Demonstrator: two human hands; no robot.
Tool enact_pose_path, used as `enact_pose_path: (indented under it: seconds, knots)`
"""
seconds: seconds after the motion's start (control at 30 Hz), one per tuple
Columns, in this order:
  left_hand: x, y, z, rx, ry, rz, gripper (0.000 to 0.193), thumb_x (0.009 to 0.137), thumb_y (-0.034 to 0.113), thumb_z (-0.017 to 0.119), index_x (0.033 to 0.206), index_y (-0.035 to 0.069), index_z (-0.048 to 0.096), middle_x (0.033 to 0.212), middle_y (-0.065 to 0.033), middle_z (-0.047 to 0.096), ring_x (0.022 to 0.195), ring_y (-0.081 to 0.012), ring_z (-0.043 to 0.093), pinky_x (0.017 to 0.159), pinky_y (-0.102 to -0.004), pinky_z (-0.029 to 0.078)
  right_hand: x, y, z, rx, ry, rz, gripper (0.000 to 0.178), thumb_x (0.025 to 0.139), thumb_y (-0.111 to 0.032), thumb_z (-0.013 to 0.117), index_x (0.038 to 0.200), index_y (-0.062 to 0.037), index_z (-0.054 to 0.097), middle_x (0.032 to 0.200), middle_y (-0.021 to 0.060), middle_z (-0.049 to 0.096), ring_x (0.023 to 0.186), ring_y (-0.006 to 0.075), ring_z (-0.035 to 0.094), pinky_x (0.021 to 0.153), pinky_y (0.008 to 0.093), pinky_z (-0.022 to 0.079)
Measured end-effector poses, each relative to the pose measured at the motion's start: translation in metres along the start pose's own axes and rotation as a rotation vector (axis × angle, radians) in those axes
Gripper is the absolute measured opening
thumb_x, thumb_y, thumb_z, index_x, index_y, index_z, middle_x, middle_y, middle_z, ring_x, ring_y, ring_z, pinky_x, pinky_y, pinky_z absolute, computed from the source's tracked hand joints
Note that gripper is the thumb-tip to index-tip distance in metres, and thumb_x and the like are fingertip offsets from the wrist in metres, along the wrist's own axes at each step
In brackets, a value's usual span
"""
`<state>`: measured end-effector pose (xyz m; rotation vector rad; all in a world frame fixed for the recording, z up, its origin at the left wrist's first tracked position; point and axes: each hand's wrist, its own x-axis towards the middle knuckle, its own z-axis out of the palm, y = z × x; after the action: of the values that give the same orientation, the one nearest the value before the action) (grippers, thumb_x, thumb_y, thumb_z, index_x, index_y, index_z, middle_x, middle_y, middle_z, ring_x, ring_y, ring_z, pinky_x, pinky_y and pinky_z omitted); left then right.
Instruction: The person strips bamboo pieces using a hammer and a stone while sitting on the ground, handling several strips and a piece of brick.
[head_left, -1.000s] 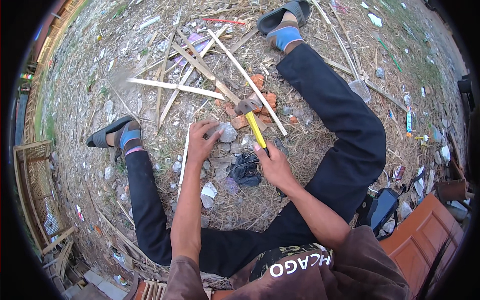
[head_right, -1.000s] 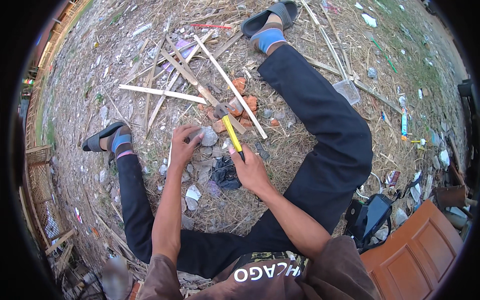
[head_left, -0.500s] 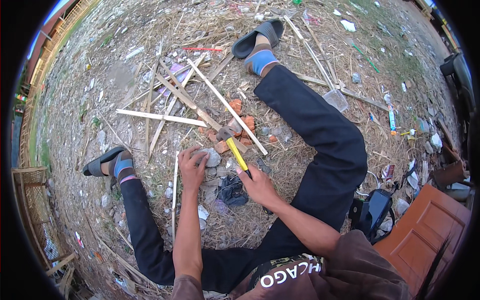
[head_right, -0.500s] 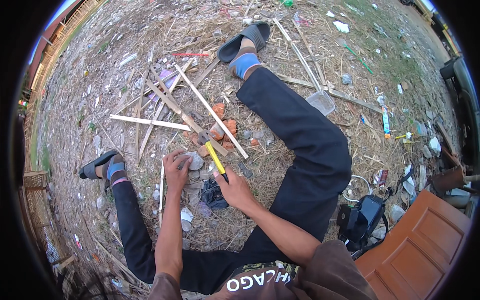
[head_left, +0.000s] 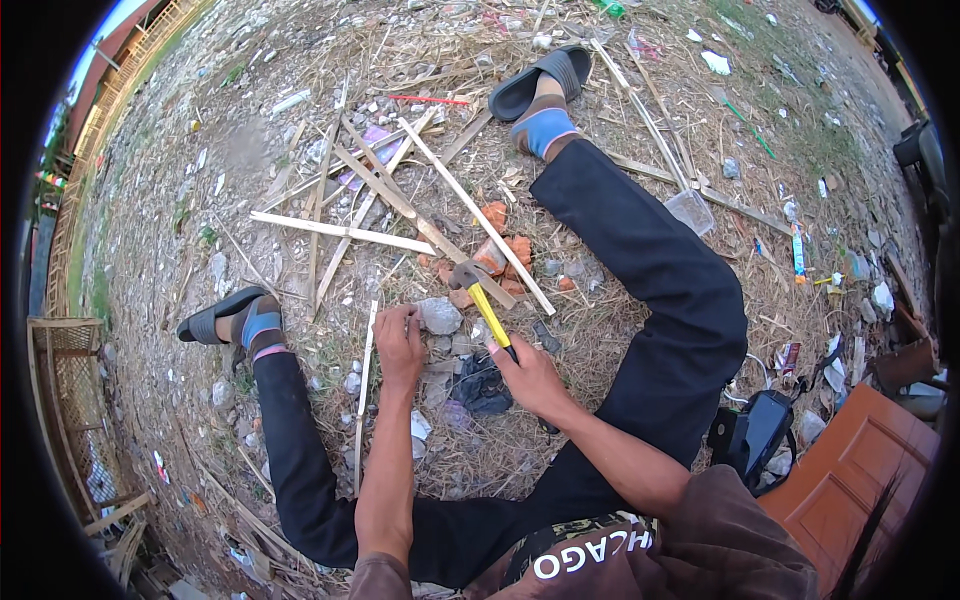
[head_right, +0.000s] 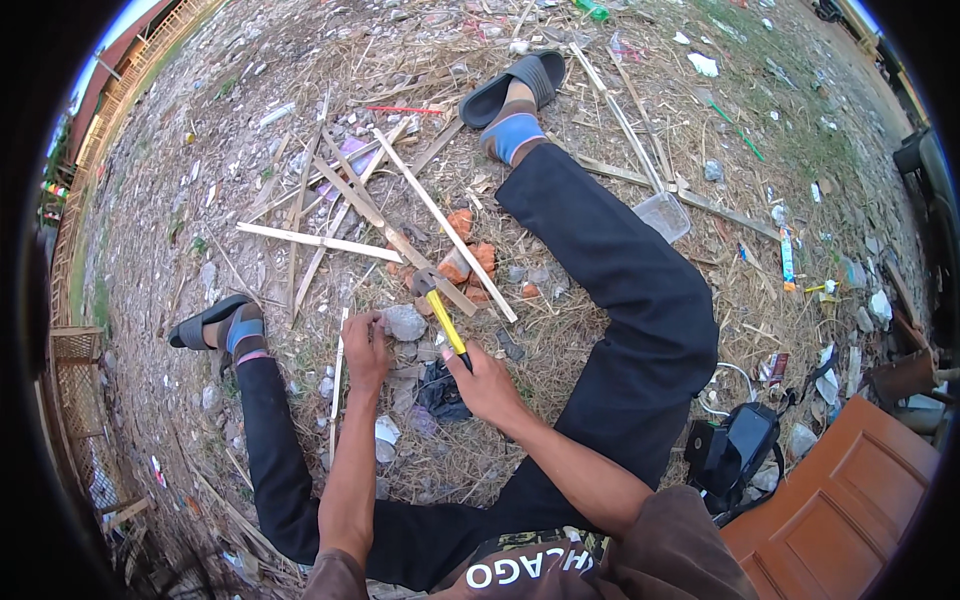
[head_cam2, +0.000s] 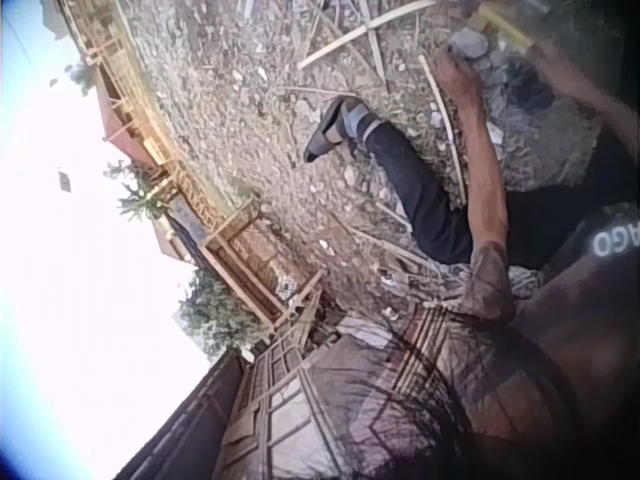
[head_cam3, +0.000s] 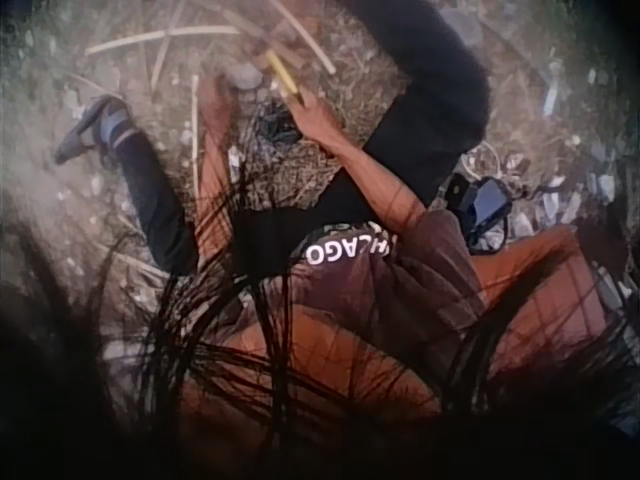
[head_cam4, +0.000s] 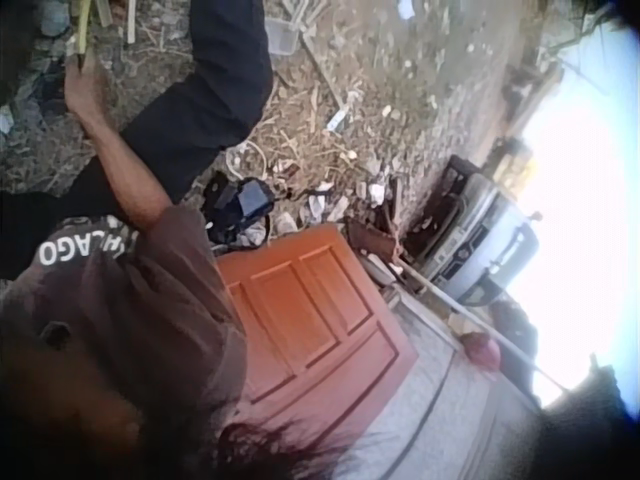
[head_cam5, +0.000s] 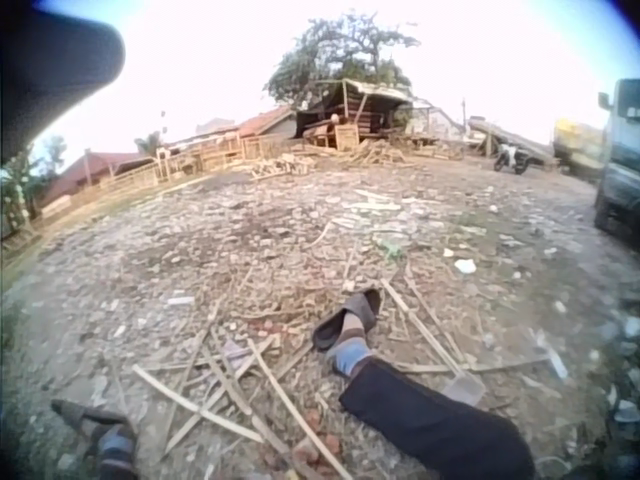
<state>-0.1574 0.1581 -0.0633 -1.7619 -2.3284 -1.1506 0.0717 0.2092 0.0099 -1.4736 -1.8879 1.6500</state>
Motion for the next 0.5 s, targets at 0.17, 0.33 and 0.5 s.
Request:
enact_pose_path:
  seconds: [0.17,0.33,0.5]
  knots:
    - [0.001,0.004,0.000,-0.063,0.071,-0.148,0.018,0.091,0.011,0.070,0.105,0.000,0.071,0.093,-0.0126,0.069,0.091,-0.0286,0.062,0.082,-0.0392,0.048,-0.002,-0.004,0.000,0.017,-0.039,0.041,0.046,0.102,-0.044,0.052,0.094,0.0012,0.053,0.071,0.0216,0.059,0.069,0.0401,0.060,0.067,0.0492,0.046]
    - [0.001,0.011,0.005,-0.240,0.153,-0.330,0.015,0.089,0.014,0.074,0.097,0.001,0.074,0.092,-0.0124,0.071,0.087,-0.0273,0.065,0.081,-0.0368,0.050,-0.001,0.000,0.002,0.054,-0.039,0.059,0.044,0.102,-0.043,0.053,0.098,0.0015,0.055,0.072,0.0228,0.060,0.070,0.0409,0.062,0.067,0.0492,0.045]
    - [-0.005,0.019,0.014,-0.279,0.245,-0.480,0.016,0.087,0.016,0.077,0.095,0.002,0.075,0.091,-0.0117,0.072,0.086,-0.0247,0.066,0.078,-0.0358,0.050,0.003,0.006,0.005,0.050,-0.051,0.085,0.043,0.102,-0.041,0.053,0.099,0.0018,0.054,0.074,0.0233,0.061,0.072,0.0411,0.063,0.067,0.0494,0.045]
